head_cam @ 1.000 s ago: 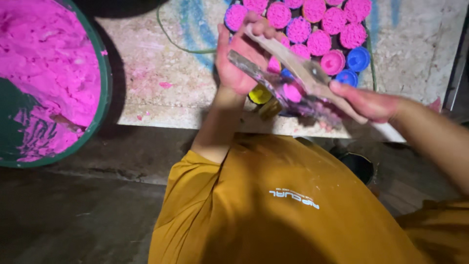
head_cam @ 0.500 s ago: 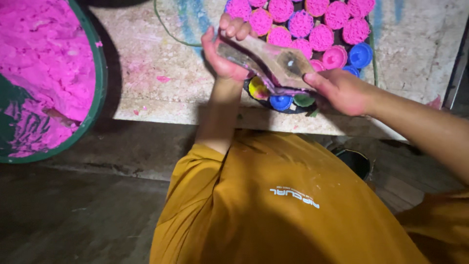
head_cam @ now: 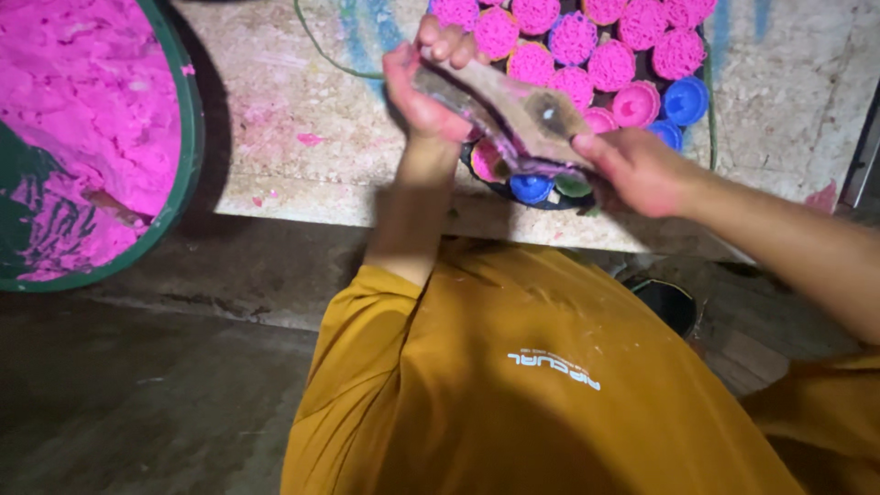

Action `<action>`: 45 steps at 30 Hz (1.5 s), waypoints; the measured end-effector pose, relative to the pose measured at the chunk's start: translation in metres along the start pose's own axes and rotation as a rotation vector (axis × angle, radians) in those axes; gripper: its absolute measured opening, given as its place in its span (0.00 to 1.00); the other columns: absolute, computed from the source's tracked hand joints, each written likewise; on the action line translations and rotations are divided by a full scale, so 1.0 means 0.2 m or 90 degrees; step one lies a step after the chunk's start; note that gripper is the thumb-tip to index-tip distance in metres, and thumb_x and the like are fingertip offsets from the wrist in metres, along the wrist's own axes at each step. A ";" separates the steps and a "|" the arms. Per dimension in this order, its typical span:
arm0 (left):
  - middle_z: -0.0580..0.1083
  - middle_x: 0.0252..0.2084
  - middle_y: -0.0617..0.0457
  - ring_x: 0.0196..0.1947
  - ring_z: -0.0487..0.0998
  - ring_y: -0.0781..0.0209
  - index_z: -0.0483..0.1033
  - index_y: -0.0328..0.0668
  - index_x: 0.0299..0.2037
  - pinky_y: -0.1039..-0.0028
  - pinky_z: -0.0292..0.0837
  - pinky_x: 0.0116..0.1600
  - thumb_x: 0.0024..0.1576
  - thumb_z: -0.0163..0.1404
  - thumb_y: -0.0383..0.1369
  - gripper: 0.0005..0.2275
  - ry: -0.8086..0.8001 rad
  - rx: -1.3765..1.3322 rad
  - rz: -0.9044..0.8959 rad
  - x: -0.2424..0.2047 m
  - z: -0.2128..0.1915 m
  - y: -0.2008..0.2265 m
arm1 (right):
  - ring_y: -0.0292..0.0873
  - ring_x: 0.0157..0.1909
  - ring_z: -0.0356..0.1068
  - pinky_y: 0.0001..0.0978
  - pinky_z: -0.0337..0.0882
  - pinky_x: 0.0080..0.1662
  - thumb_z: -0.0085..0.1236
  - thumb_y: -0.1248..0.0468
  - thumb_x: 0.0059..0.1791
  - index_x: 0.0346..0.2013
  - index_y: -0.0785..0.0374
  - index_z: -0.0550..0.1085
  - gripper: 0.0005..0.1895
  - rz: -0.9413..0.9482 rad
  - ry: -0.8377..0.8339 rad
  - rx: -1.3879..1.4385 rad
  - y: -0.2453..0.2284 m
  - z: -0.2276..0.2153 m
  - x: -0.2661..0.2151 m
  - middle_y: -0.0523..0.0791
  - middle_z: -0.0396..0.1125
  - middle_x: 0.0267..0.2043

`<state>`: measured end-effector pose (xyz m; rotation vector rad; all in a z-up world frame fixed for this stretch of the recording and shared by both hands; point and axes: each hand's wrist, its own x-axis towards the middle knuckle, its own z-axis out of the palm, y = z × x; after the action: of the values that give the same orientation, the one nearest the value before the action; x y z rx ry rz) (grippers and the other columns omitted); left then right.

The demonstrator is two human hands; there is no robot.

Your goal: The person scoops pink paste from a green bucket and fills small plastic cups arranged in a tray using a handheld metal scoop. The person repeatedly loads the scoop and deposits paste into each cup, working across the tray.

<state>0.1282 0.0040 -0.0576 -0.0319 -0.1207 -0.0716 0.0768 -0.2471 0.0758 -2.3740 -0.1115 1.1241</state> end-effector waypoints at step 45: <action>0.81 0.54 0.43 0.19 0.71 0.64 0.34 0.47 0.76 0.73 0.70 0.25 0.58 0.44 0.28 0.38 0.022 0.806 -0.386 -0.38 -0.15 0.04 | 0.42 0.32 0.68 0.37 0.67 0.37 0.33 0.42 0.60 0.50 0.66 0.74 0.31 -0.236 0.238 0.165 0.27 0.11 0.05 0.46 0.69 0.30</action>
<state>0.0576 0.0155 -0.0959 1.2749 -0.1202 -0.5883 0.0604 -0.2829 0.0314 -2.1699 -0.2469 0.4828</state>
